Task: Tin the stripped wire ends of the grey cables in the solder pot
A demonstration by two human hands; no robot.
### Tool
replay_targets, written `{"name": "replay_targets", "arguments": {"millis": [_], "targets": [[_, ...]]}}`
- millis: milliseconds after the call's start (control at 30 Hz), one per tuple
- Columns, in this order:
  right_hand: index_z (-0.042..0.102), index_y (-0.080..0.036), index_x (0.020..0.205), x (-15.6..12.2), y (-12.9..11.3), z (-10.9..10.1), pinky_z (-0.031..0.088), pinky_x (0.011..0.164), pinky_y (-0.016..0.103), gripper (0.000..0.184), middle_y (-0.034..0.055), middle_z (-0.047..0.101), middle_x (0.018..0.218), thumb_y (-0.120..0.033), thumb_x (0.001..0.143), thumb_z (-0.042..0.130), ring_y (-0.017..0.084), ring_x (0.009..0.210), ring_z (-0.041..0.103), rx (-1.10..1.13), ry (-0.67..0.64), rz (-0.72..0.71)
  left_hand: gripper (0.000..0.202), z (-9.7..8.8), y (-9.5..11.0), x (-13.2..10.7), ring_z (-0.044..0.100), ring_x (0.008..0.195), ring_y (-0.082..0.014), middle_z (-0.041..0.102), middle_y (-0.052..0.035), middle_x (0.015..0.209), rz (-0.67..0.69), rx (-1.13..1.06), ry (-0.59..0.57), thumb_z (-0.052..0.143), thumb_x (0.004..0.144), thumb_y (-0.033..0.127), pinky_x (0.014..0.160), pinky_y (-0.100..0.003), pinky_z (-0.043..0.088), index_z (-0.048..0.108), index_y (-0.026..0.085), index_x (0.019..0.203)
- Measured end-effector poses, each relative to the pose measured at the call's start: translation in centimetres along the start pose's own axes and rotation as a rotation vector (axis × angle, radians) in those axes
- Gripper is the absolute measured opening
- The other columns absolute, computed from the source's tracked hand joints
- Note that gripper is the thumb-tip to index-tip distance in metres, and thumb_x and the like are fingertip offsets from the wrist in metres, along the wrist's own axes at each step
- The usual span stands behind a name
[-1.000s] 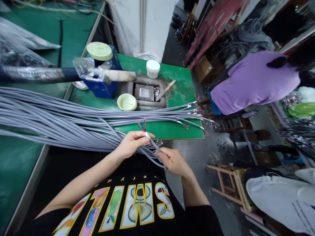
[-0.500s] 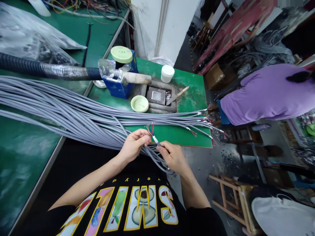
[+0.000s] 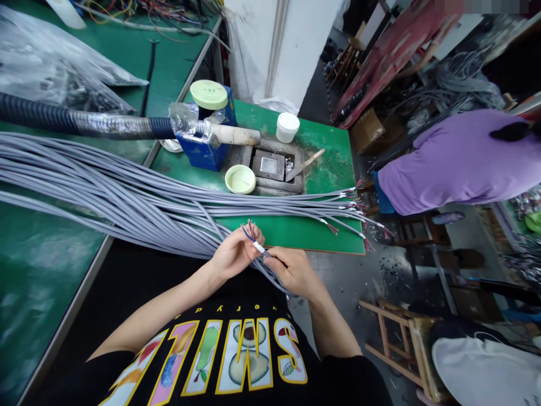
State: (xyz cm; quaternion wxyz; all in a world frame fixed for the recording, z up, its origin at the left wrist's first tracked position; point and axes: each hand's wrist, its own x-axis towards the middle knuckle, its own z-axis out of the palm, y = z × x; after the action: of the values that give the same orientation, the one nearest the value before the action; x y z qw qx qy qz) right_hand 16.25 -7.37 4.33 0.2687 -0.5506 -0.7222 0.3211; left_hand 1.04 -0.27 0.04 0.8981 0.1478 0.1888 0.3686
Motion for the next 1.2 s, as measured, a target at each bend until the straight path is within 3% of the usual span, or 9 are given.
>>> {"name": "replay_targets", "arguments": {"millis": [200, 400, 833, 1067, 1200], "targets": [[0.065, -0.016, 0.088, 0.3, -0.3, -0.2, 0.038, 0.059, 0.021, 0.024, 0.0005, 0.061, 0.067, -0.031, 0.093, 0.047, 0.01, 0.06, 0.053, -0.024, -0.056, -0.048, 0.012, -0.6, 0.6, 0.4, 0.046, 0.05, -0.008, 0.05, 0.0002, 0.057, -0.099, -0.004, -0.202, 0.064, 0.067, 0.022, 0.044, -0.018, 0.035, 0.057, 0.012, 0.066], [0.065, -0.016, 0.087, 0.5, -0.2, -0.3, 0.037, 0.058, 0.02, 0.024, -0.0004, 0.059, 0.065, -0.032, 0.093, 0.047, 0.01, 0.06, 0.052, 0.003, -0.069, -0.052, 0.023, -0.7, 1.0, 0.5, 0.046, 0.049, -0.009, 0.051, -0.0009, 0.058, -0.103, 0.057, -0.269, 0.072, 0.064, 0.03, 0.042, -0.019, 0.034, 0.061, 0.01, 0.067], [0.065, -0.016, 0.086, 1.0, -0.3, -0.4, 0.039, 0.058, 0.019, 0.027, 0.0001, 0.063, 0.068, -0.035, 0.093, 0.047, 0.009, 0.059, 0.053, 0.052, -0.102, -0.005, 0.024, -1.0, 1.3, 0.6, 0.047, 0.049, -0.0079, 0.05, 0.0007, 0.056, -0.042, 0.1, -0.229, 0.079, 0.061, 0.027, 0.041, -0.017, 0.035, 0.062, 0.011, 0.062], [0.065, -0.018, 0.087, 1.2, -0.1, -0.8, 0.04, 0.057, 0.019, 0.026, -0.0006, 0.063, 0.066, -0.034, 0.093, 0.046, 0.009, 0.059, 0.055, 0.04, -0.112, -0.016, 0.025, -0.3, 1.2, 0.1, 0.045, 0.048, -0.0077, 0.045, 0.0024, 0.053, -0.067, 0.038, -0.239, 0.073, 0.07, 0.031, 0.04, -0.016, 0.037, 0.055, 0.014, 0.066], [0.065, -0.019, 0.094, 1.2, 0.1, -1.0, 0.045, 0.063, 0.021, 0.023, 0.0014, 0.067, 0.072, -0.032, 0.093, 0.046, 0.012, 0.065, 0.06, -0.036, -0.111, 0.027, 0.027, -0.2, 0.6, 0.3, 0.046, 0.046, -0.0065, 0.045, 0.0044, 0.054, -0.044, 0.037, -0.159, 0.072, 0.069, 0.031, 0.041, -0.017, 0.043, 0.051, 0.015, 0.065]]}}
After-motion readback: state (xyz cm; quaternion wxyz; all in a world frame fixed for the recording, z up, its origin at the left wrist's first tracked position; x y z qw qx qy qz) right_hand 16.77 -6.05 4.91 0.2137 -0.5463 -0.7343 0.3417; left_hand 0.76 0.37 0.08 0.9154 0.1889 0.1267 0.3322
